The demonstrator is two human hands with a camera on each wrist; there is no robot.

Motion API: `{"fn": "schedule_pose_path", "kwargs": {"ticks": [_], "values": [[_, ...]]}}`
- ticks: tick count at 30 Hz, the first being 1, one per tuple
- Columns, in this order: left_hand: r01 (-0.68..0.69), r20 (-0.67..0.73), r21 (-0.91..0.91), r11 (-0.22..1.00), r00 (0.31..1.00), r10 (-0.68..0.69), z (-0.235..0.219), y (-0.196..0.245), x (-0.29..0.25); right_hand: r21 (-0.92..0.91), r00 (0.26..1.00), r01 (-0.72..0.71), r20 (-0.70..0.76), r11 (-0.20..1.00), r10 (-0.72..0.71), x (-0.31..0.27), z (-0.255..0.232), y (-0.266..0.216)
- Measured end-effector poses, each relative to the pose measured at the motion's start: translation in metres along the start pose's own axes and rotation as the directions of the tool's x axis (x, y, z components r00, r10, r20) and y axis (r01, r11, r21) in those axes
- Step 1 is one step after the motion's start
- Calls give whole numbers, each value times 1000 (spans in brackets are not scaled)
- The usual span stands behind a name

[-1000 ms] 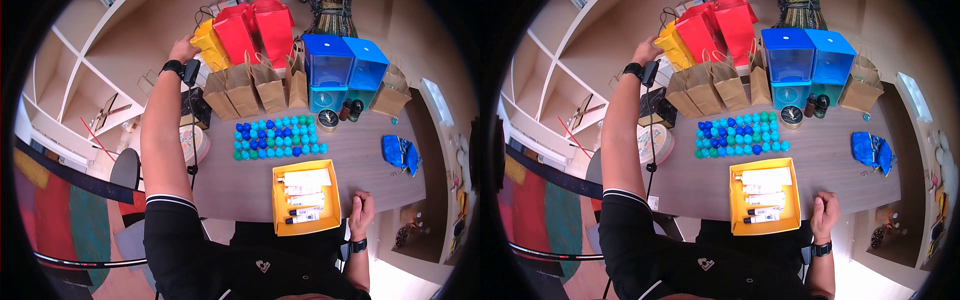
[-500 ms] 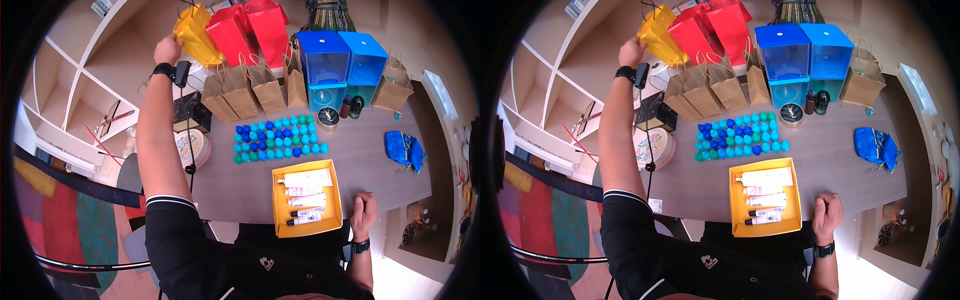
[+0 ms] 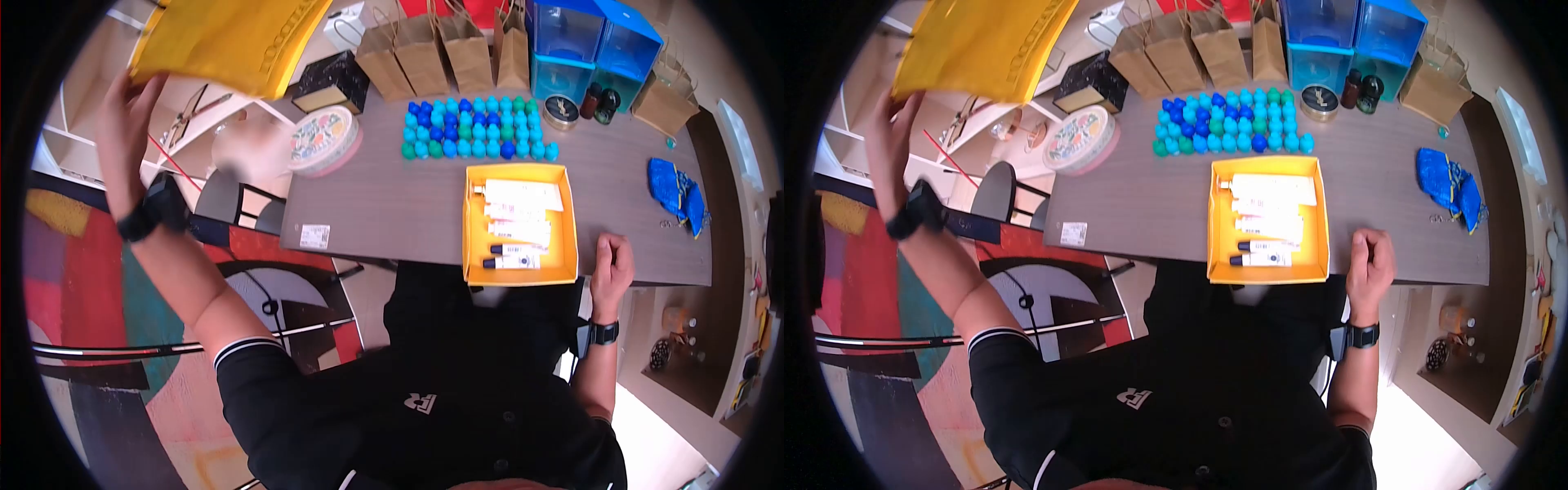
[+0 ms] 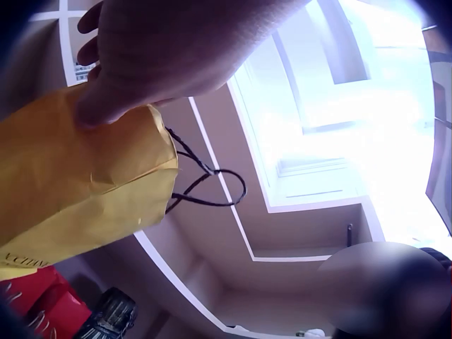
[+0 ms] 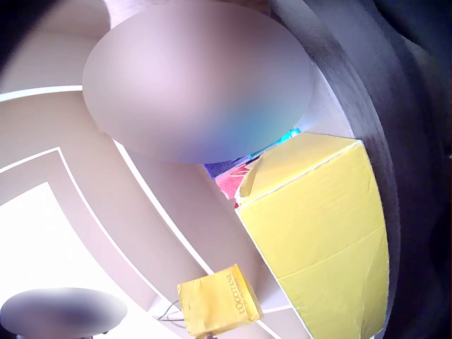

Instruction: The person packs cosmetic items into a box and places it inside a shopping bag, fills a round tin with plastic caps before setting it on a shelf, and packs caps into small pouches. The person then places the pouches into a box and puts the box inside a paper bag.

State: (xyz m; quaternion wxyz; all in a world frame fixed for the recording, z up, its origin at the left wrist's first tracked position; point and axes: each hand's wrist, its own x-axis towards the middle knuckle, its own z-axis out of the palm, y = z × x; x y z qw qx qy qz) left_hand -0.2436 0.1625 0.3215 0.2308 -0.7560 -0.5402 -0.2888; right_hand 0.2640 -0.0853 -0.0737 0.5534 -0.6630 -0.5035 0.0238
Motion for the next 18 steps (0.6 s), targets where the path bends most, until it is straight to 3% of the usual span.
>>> {"fn": "schedule_pose_path", "kwargs": {"ticks": [2, 4, 6, 8, 9, 12, 14, 18], "values": [[110, 38, -54, 992, 993, -108, -25, 9, -53, 44, 1000, 3, -4, 999, -3, 1, 0, 3], [-46, 37, -65, 997, 998, 48, -37, -2, -102, 112, 994, -106, -6, 988, 108, 1, 0, 7], [-181, 116, 42, 983, 978, 175, -44, 24, -146, 148, 993, -121, 0, 982, 122, 2, 1, 10], [-180, 198, 86, 980, 967, 160, -38, 41, -184, 309, 955, -298, 98, 903, 281, 10, 2, 1], [-151, 224, 91, 984, 966, 128, -32, 54, -200, 320, 956, -292, 133, 901, 262, 13, 4, 0], [-250, 287, 58, 966, 931, 224, -7, 85, -233, 274, 949, -295, 197, 915, 246, 27, 14, -20], [-317, 280, -68, 946, 904, 323, 15, 100, -250, 230, 935, -299, 263, 926, 237, 36, 18, -24], [-327, 372, -304, 895, 824, 427, 42, 126, -272, 219, 889, -306, 414, 927, 195, 42, 28, -40]]}}
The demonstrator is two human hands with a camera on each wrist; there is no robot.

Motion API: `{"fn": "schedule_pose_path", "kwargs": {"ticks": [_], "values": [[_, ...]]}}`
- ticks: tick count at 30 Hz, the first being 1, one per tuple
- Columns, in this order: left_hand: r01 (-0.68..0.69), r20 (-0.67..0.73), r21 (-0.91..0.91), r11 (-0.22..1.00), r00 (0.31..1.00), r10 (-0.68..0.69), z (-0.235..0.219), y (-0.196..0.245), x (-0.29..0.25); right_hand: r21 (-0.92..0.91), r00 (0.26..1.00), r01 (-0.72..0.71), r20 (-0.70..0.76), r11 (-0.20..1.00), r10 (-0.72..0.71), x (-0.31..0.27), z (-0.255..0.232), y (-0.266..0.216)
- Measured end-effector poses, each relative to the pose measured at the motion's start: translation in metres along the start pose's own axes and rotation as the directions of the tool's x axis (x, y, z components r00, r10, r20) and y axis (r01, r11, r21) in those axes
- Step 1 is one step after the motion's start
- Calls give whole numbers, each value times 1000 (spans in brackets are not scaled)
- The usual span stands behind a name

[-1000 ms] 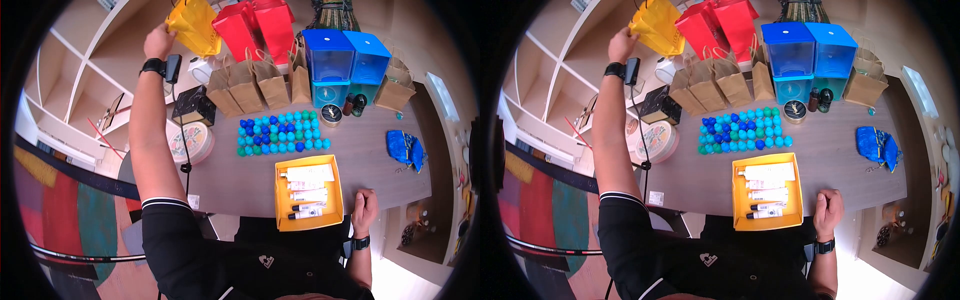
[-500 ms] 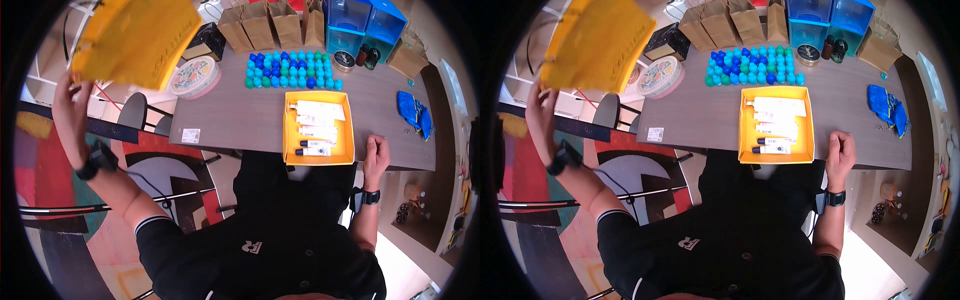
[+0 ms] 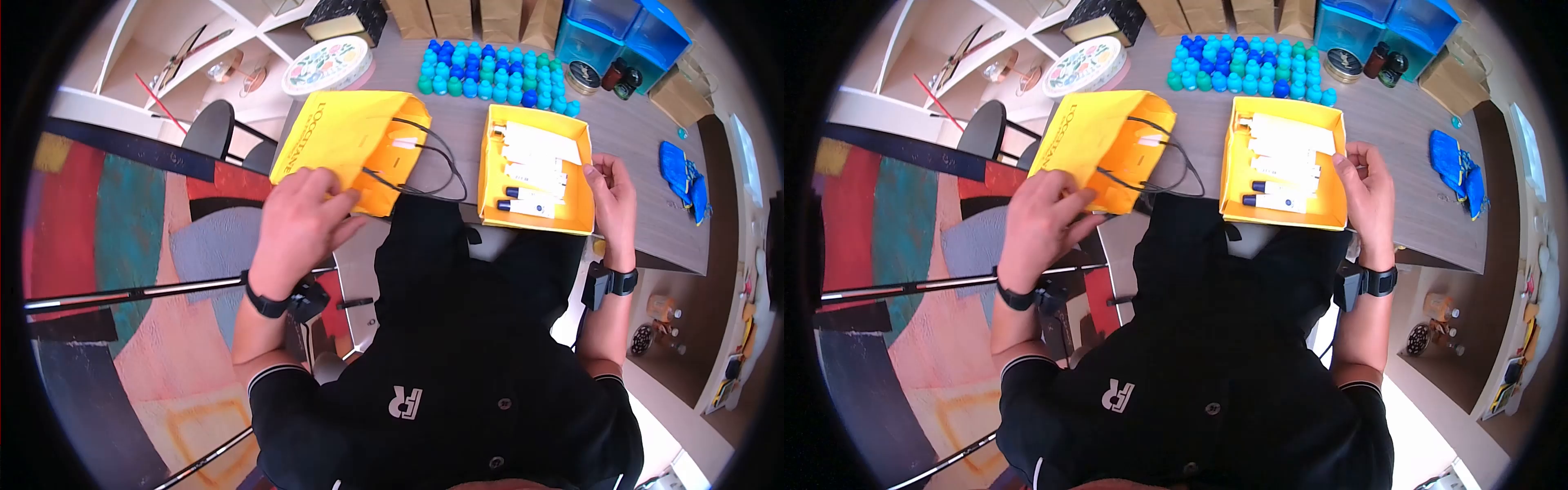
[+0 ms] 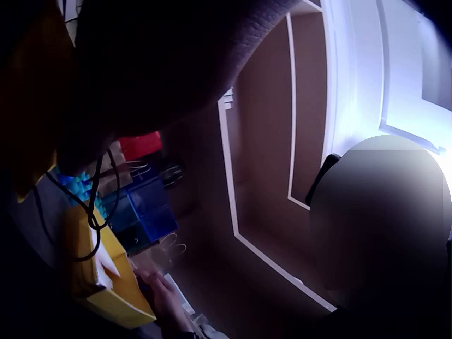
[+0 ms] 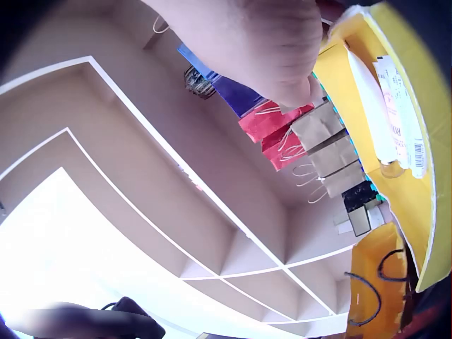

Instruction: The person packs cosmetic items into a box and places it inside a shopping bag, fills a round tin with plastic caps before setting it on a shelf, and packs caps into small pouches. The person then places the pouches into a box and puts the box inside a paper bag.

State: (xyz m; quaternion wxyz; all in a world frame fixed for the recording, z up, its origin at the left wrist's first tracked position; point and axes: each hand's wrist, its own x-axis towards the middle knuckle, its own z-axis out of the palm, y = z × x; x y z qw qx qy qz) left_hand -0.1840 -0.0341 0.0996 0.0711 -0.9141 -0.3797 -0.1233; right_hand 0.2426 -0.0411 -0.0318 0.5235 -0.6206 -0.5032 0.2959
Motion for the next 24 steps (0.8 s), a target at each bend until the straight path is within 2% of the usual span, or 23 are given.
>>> {"fn": "schedule_pose_path", "kwargs": {"ticks": [1, 3, 4, 6, 7, 9, 11, 13, 17, 18, 19, 20, 22, 24], "values": [[14, 6, -4, 1000, 1000, -14, 8, 1, -1, -55, 1000, 5, 7, 998, -5, 0, 1, -1], [-72, 124, -123, 990, 988, 87, 21, 3, -3, -111, 1000, 13, 19, 994, -11, 1, 3, -1], [-69, 126, -125, 990, 988, 85, 24, 6, -2, -158, 1000, 0, -14, 987, -2, 0, 2, 0], [-124, 23, -169, 978, 991, 130, 28, 13, 1, -204, 998, -25, -55, 979, 14, -2, 2, 4], [-84, 87, -160, 984, 991, 99, 28, 16, 2, -223, 997, -47, -76, 974, 31, -3, 1, 8], [-115, 46, -118, 986, 992, 121, 34, 22, 13, -244, 994, -73, -102, 967, 49, -2, 0, 11], [-142, 1, -76, 987, 990, 142, 43, 20, 21, -275, 989, -148, -49, 950, 140, 0, -3, 9], [-69, 51, -12, 998, 996, 69, 63, 15, 23, -288, 990, -140, -10, 947, 143, 2, -7, 10], [-85, -3, -19, 996, 996, 85, 76, 6, 29, -292, 986, -140, 49, 946, 161, 1, -12, 8], [-41, -83, -124, 991, 996, 31, 75, 6, 31, -294, 986, -144, 43, 945, 164, -1, -12, 6], [-3, -153, -230, 973, 988, -34, 75, 6, 32, -192, 974, -208, 52, 959, 221, -3, -12, 4], [-4, -150, -232, 973, 988, -32, 77, 6, 32, -88, 958, -270, 70, 959, 276, -5, -12, 2], [103, -236, -471, 876, 942, -238, 81, 6, 32, -100, 962, -258, 62, 961, 265, -9, -11, -7], [116, -231, -545, 830, 931, -282, 82, 11, 35, -115, 966, -248, 48, 962, 254, -12, -12, -8]]}}
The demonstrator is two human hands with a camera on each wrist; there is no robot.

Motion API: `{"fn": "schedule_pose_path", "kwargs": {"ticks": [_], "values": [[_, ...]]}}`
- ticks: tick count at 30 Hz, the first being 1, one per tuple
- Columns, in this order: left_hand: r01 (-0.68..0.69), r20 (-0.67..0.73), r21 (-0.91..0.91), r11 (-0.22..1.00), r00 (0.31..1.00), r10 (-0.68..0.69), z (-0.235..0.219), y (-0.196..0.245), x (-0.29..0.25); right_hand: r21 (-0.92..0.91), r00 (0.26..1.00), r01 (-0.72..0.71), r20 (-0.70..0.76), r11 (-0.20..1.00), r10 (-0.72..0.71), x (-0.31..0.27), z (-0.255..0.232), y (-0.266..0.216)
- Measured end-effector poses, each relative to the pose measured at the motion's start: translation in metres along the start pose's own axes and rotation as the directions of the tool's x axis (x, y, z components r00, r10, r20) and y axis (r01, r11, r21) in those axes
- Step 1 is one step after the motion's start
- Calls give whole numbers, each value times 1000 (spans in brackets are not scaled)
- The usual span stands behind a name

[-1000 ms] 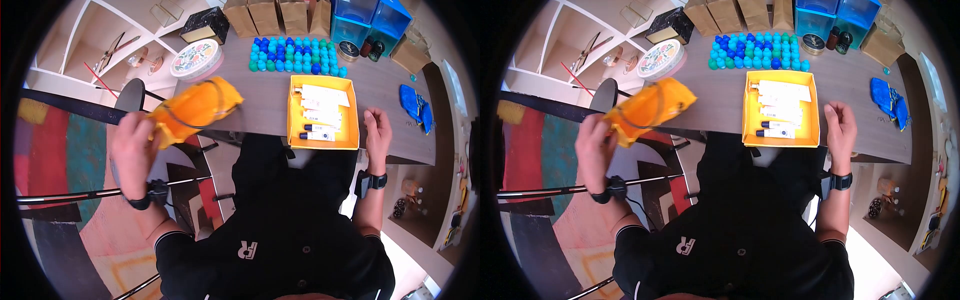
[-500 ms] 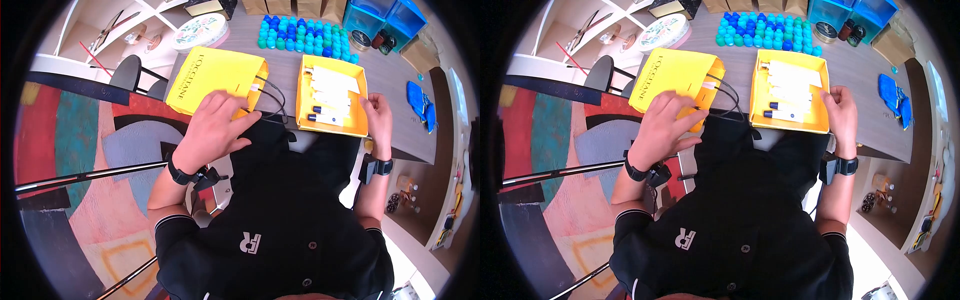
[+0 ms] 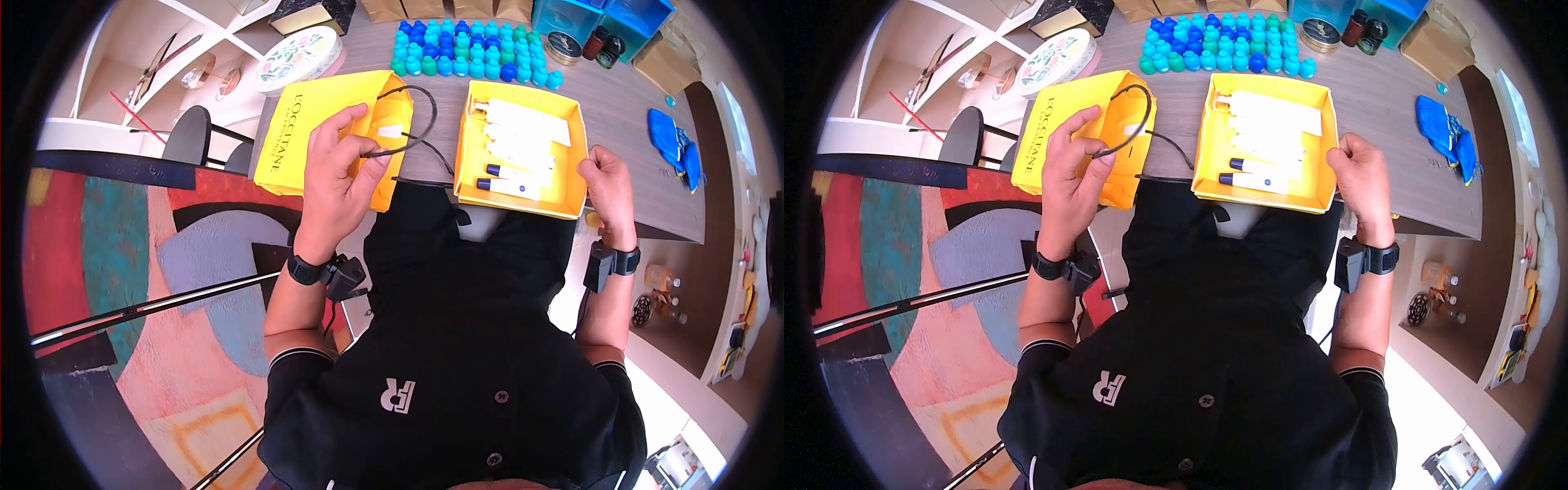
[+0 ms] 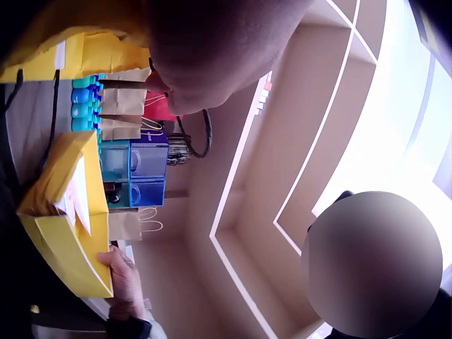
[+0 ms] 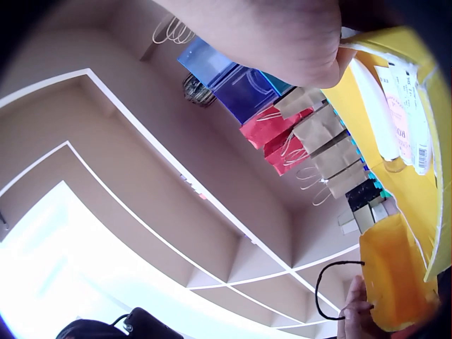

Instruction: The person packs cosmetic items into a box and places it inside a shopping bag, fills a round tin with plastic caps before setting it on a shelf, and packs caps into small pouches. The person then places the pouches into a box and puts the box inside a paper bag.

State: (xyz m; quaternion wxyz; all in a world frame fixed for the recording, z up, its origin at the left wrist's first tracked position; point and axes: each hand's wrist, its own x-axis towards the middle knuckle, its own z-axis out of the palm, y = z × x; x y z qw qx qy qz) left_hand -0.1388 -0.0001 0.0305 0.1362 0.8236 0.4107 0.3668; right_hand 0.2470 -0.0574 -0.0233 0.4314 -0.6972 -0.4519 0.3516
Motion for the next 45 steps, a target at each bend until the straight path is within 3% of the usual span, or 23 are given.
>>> {"fn": "schedule_pose_path", "kwargs": {"ticks": [1, 11, 21, 25, 27, 32, 34, 36, 38, 39, 41, 42, 44, 45], "values": [[39, -22, -78, 996, 999, -41, 3, 2, 1, 11, 1000, 11, -1, 1000, -11, 0, -1, 3], [-7, -32, -118, 993, 999, 3, 34, 27, 11, 171, 996, 47, 60, 984, -59, -7, -1, 25], [-106, 48, -170, 980, 992, 115, 66, 63, 20, 50, 989, 130, 63, 990, -133, -12, 20, -3], [-117, 125, -139, 983, 983, 135, 60, 62, 22, 43, 988, 152, 34, 988, -153, -7, 21, 4], [-28, 197, -239, 971, 977, 77, 54, 55, 22, 72, 988, 148, 21, 986, -150, -7, 20, 10], [13, 245, -376, 926, 966, 86, 26, 47, 23, 67, 988, 151, -26, 986, -149, -8, 17, 13], [38, 29, -427, 904, 999, -28, 13, 25, 25, 42, 987, 157, -31, 987, -156, -9, 17, 15], [76, -166, -257, 963, 979, -122, -1, -16, 24, 19, 985, 167, -38, 986, -166, -11, 17, 15], [240, -273, 6, 971, 934, -229, -19, -53, 18, -24, 980, 190, -57, 981, -191, -12, 18, 14], [240, -273, 9, 971, 935, -229, -24, -74, 13, -21, 980, 190, -55, 982, -191, -12, 19, 14], [563, -245, -12, 826, 799, -548, -23, -112, 0, -44, 976, 205, -64, 978, -207, -12, 21, 13], [566, -249, -11, 825, 797, -550, -19, -121, -6, -43, 976, 207, -60, 977, -209, -11, 22, 13], [672, 35, -272, 688, 722, -691, -14, -128, -12, -34, 972, 218, -76, 975, -220, -10, 25, 13], [677, 83, -357, 644, 709, -700, -8, -129, -16, -35, 972, 219, -75, 975, -221, -10, 26, 13]]}}
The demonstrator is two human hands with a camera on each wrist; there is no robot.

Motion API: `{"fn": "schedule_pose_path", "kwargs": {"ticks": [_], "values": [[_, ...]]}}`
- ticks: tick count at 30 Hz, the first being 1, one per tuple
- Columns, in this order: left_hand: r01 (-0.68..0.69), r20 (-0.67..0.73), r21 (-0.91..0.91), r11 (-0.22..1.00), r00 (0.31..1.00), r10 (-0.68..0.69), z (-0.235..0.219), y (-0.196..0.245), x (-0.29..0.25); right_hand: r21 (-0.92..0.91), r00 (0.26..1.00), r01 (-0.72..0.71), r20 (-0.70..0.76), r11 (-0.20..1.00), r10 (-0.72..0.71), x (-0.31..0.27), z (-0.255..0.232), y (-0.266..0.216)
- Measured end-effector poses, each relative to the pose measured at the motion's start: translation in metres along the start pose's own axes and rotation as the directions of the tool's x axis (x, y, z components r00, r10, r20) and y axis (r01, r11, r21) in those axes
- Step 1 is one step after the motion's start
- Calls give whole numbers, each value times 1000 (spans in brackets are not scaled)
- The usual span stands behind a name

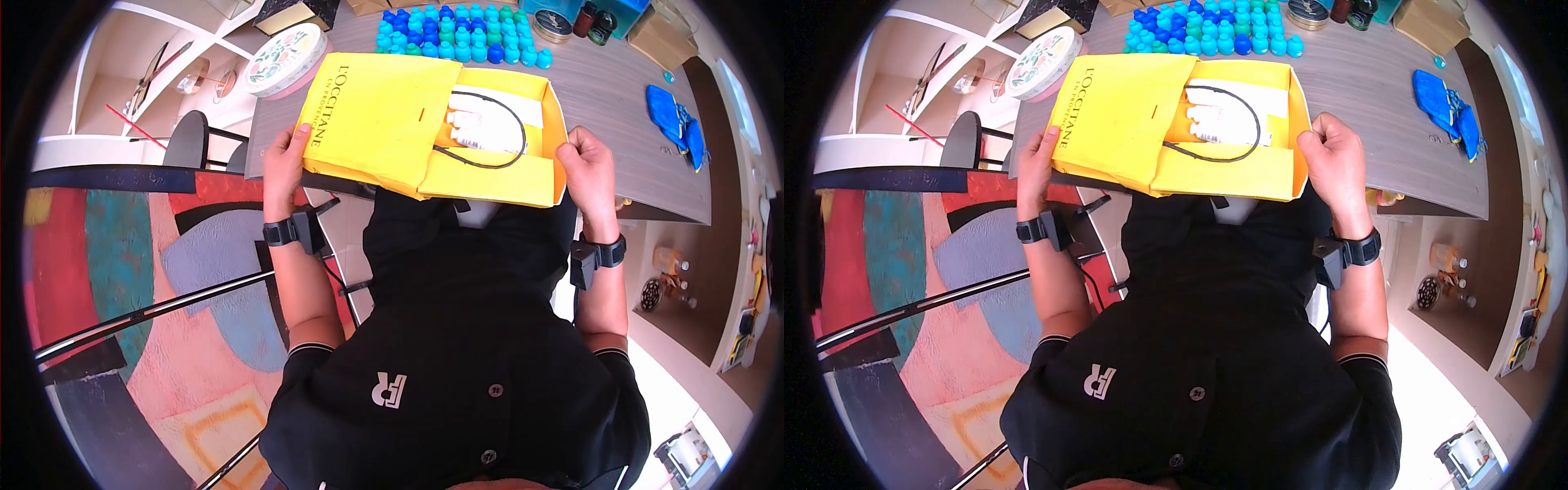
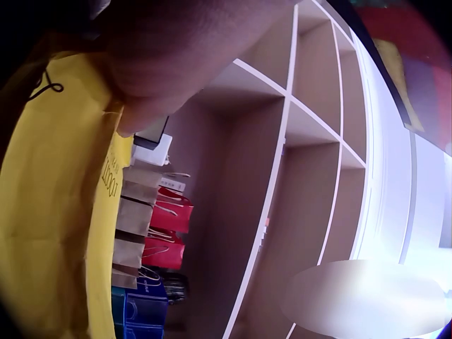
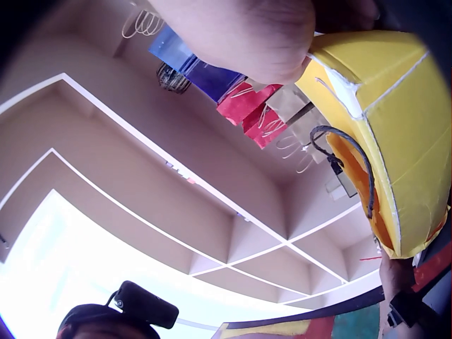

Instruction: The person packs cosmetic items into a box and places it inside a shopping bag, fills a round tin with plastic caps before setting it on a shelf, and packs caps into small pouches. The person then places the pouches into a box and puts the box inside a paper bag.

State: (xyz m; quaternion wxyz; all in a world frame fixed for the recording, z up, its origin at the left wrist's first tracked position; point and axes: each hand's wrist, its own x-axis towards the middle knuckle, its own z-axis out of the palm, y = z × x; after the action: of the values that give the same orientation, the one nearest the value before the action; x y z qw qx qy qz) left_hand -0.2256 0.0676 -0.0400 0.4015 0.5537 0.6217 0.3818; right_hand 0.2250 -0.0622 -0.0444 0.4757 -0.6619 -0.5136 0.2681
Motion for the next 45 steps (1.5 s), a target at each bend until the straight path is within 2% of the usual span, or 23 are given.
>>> {"fn": "schedule_pose_path", "kwargs": {"ticks": [6, 9, 11, 15, 17, 19, 23, 25, 26, 27, 29, 31, 33, 35, 37, 38, 40, 43, 44, 45], "values": [[-53, -7, -94, 994, 999, 53, 21, 13, -17, -30, 999, 32, -29, 999, -33, -1, 4, -2], [-22, 11, -140, 990, 1000, 24, 20, 11, -17, 18, 998, -4, -67, 1000, 5, -5, 3, 1], [-23, -3, -145, 989, 1000, 23, 19, 7, -17, -64, 994, -20, -112, 998, 13, -7, 1, -3], [-36, -20, -173, 984, 999, 33, 24, 12, -25, -111, 993, -15, -118, 994, 2, -11, 7, 3], [-43, 23, -190, 981, 999, 48, 30, 13, -33, -14, 993, 40, -114, 999, -41, -12, 14, 3], [-53, 60, -208, 977, 996, 67, 40, 17, -42, 2, 994, 57, -94, 998, -57, -13, 19, 1], [-138, 130, -247, 959, 976, 174, 49, 25, -55, 107, 996, 83, -52, 991, -78, -14, 26, -1], [12, 240, -575, 818, 958, 155, 46, 20, -55, 221, 997, 72, -28, 973, -67, -15, 28, -4], [71, 301, -651, 756, 938, 171, 45, 18, -53, 271, 999, 53, -19, 961, -49, -15, 30, -9], [62, 299, -653, 754, 937, 182, 44, 16, -52, 271, 998, 63, -26, 961, -58, -15, 30, -14], [167, 411, -695, 699, 890, 196, 43, 25, -58, 326, 995, 84, 15, 942, -94, -17, 31, -25], [203, 437, -700, 685, 880, 186, 44, 34, -64, 342, 989, 126, 31, 931, -145, -17, 36, -32], [296, 488, -705, 645, 862, 138, 51, 41, -74, 374, 989, 88, 77, 923, -125, -16, 43, -34], [323, 504, -734, 598, 849, 160, 63, 36, -75, 431, 980, 60, 148, 900, -136, -19, 46, -57], [428, 580, -714, 554, 805, 125, 71, 34, -76, 250, 926, 349, 55, 903, -373, -15, 47, -65], [466, 585, -744, 480, 800, 130, 74, 28, -72, 248, 925, 353, 54, 902, -376, -15, 43, -67], [480, 580, -760, 438, 806, 122, 78, 18, -69, 549, 955, -6, 252, 836, -159, -13, 34, -73], [511, 583, -780, 361, 804, 119, 86, 1, -65, 633, 933, -46, 304, 773, -194, -11, 18, -108], [525, 587, -785, 328, 800, 124, 87, -3, -64, 644, 937, -104, 318, 758, -142, -11, 17, -114], [531, 594, -780, 330, 795, 125, 88, -6, -64, 644, 940, -103, 312, 758, -137, -9, 20, -112]]}}
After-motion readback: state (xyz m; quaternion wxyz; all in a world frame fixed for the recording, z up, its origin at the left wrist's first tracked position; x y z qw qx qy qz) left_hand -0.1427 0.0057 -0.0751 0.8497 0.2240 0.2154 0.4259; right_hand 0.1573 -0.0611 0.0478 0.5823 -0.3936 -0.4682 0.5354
